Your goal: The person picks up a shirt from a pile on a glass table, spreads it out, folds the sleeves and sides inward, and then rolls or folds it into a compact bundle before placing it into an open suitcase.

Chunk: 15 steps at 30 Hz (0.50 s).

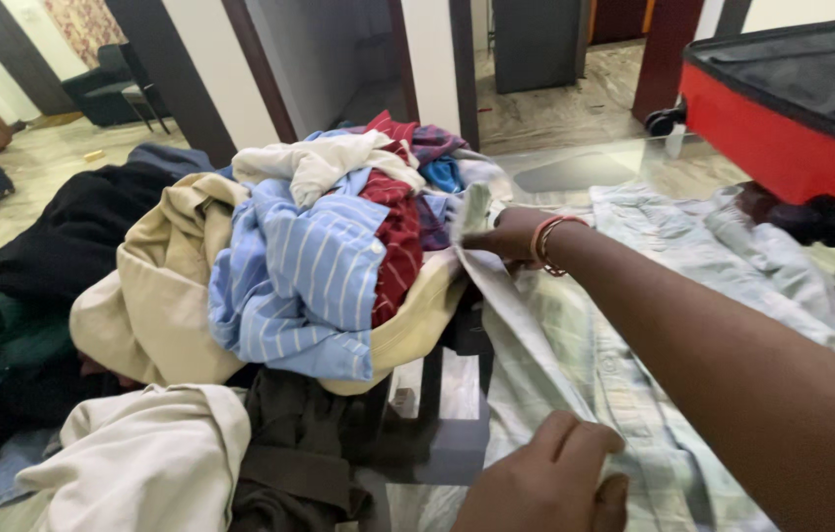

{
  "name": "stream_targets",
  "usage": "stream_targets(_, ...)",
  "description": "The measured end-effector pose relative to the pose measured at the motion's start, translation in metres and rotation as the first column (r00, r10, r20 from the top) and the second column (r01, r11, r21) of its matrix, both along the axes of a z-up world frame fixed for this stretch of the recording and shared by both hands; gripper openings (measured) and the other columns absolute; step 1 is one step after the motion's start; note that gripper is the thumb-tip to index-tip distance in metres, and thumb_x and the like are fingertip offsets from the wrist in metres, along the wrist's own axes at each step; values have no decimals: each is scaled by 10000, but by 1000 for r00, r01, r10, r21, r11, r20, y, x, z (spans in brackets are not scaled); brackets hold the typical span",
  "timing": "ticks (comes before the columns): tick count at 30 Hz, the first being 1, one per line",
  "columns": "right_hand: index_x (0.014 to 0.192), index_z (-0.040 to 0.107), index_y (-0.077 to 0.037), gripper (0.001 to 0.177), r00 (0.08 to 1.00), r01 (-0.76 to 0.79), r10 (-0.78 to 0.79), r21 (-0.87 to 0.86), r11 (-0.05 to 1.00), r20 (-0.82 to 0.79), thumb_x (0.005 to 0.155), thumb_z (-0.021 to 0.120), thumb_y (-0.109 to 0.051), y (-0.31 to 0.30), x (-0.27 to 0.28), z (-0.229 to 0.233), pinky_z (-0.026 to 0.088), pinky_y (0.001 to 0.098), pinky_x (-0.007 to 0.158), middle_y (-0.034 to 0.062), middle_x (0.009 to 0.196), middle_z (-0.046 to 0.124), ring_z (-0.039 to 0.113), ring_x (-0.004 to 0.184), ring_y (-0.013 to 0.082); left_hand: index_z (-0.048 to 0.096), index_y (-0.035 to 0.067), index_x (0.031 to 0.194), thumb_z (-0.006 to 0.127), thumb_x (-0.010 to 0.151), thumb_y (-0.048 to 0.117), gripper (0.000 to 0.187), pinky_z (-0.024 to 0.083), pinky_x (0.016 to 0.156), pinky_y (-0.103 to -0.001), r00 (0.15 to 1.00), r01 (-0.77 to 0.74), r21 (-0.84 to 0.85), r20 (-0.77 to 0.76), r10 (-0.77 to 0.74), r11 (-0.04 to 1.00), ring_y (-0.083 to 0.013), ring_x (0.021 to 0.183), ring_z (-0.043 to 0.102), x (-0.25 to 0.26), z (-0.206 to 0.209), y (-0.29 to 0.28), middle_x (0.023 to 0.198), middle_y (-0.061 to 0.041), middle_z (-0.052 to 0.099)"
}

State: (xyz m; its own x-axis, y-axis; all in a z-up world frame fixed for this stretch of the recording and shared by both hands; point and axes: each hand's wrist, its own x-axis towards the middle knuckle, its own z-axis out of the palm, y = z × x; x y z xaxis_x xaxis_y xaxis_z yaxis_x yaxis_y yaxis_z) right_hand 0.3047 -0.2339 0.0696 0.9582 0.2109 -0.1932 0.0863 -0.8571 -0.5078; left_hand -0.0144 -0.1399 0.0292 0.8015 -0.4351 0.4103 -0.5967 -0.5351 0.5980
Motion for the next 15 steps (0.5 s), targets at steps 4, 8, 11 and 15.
stream_targets(4, 1076, 715, -16, 818, 981, -86, 64, 112, 990, 184, 805, 673, -787, 3, -10, -4, 537, 425, 849, 243, 1043, 721, 712, 967, 362, 648, 64, 1192, 683, 913, 183, 305, 600, 724, -485, 1000, 26, 69, -8, -26, 997, -376, 853, 740, 0, 1, -32, 1089, -185, 629)
stream_targets(8, 1047, 753, -1, 561, 949, -7, 13, -19, 1000, 315, 851, 699, -524, 2, 5, -44, 541, 451, 896, 266, 1093, 719, 705, 1024, 402, 637, 26, 1133, 680, 930, 168, 251, 587, 650, -520, 999, 36, 198, -8, -36, 980, -396, 771, 726, 0, -13, -62, 1072, -215, 602)
stream_targets(11, 1060, 761, 33, 313, 905, 119, -145, 92, 989, 399, 885, 609, -178, -25, 47, -61, 553, 470, 932, 293, 1093, 727, 722, 1024, 436, 648, 25, 1136, 660, 962, 145, 211, 582, 602, -526, 996, 68, 207, 37, -78, 976, -391, 723, 721, -2, -9, -74, 1065, -215, 597)
stream_targets(15, 1144, 662, 60, 324, 836, 160, -375, 476, 865, 400, 905, 620, -154, -113, 96, -57, 499, 457, 950, 317, 1148, 676, 650, 1087, 444, 669, 45, 1055, 653, 972, 182, 162, 576, 638, -523, 997, 80, 118, 12, -82, 990, -389, 716, 712, -15, 26, -90, 1008, -180, 619)
